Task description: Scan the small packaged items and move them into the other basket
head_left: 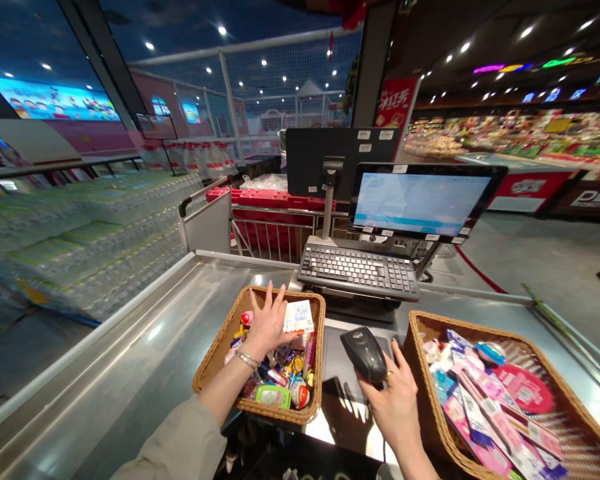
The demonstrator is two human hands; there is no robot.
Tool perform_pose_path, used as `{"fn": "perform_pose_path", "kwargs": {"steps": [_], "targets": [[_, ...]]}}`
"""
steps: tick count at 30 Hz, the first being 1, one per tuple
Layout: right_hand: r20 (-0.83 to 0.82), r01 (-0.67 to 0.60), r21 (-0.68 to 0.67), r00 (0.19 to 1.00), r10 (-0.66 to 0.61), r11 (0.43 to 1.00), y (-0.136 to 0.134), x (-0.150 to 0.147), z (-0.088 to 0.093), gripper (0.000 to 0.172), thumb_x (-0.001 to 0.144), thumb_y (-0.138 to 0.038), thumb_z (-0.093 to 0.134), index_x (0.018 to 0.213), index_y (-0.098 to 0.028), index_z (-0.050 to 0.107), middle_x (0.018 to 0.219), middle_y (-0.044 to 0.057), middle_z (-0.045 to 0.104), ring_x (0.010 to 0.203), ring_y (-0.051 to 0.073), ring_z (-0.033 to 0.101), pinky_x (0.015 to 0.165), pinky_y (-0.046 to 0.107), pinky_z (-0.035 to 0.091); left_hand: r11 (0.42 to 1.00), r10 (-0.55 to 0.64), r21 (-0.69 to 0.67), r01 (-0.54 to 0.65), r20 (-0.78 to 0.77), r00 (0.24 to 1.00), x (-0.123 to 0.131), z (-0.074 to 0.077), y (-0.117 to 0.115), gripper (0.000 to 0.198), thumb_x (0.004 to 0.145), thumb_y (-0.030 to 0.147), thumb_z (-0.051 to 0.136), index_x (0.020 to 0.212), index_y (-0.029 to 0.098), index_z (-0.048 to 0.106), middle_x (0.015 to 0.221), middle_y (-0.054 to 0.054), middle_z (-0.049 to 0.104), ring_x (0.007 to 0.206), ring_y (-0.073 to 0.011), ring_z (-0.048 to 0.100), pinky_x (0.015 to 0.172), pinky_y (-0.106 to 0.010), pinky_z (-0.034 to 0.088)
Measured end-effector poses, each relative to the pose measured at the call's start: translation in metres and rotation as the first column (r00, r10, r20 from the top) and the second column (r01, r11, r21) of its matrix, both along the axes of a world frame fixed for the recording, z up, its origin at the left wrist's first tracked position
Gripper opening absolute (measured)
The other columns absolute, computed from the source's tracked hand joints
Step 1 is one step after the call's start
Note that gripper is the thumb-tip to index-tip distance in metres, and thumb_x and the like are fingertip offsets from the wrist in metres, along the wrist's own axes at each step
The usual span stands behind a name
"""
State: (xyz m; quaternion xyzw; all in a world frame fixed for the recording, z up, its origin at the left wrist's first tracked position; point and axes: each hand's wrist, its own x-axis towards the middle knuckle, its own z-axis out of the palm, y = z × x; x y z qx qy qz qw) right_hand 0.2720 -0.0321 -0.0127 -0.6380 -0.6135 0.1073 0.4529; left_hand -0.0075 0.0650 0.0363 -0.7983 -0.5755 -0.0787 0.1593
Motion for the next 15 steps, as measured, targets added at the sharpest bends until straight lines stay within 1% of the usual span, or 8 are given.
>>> {"fn": "perform_pose_path", "kwargs": {"steps": [5, 9, 15], "targets": [[0.030, 0.027, 0.033, 0.999, -0.028, 0.999, -0.001, 0.004, -0.001, 0.045, 0.074, -0.041, 0.064, 0.113, -0.019, 0.067, 0.134, 0.013, 0.057, 0.136, 0.035, 0.040, 0.108, 0.057, 0.035, 1.000, 0.003, 0.030, -0.004, 0.008, 1.000, 0.014, 0.006, 0.002, 0.073, 0.070, 0.069, 0.064, 0.123, 0.018, 0.062, 0.157, -0.015, 0.031, 0.146, -0.0470, 0.002, 0.106, -0.080, -0.006], [0.046, 0.043, 0.056, 0.998, -0.046, 0.997, -0.003, 0.006, 0.001, 0.046, 0.075, -0.042, 0.062, 0.114, -0.018, 0.066, 0.136, 0.015, 0.055, 0.136, 0.035, 0.040, 0.107, 0.056, 0.037, 0.998, -0.008, 0.065, 0.008, 0.010, 1.000, 0.024, 0.010, 0.005, 0.077, 0.072, 0.071, 0.060, 0.125, 0.016, 0.061, 0.157, -0.015, 0.029, 0.146, -0.0470, 0.001, 0.105, -0.080, -0.008], [0.074, 0.046, 0.066, 0.996, -0.051, 0.997, -0.004, 0.010, 0.003, 0.044, 0.077, -0.040, 0.061, 0.116, -0.019, 0.065, 0.132, 0.013, 0.059, 0.137, 0.034, 0.039, 0.106, 0.057, 0.037, 0.998, -0.023, 0.056, 0.022, 0.022, 0.999, 0.041, 0.016, 0.008, 0.082, 0.068, 0.071, 0.065, 0.129, 0.015, 0.059, 0.157, -0.016, 0.027, 0.146, -0.0476, 0.003, 0.105, -0.081, -0.006]]}}
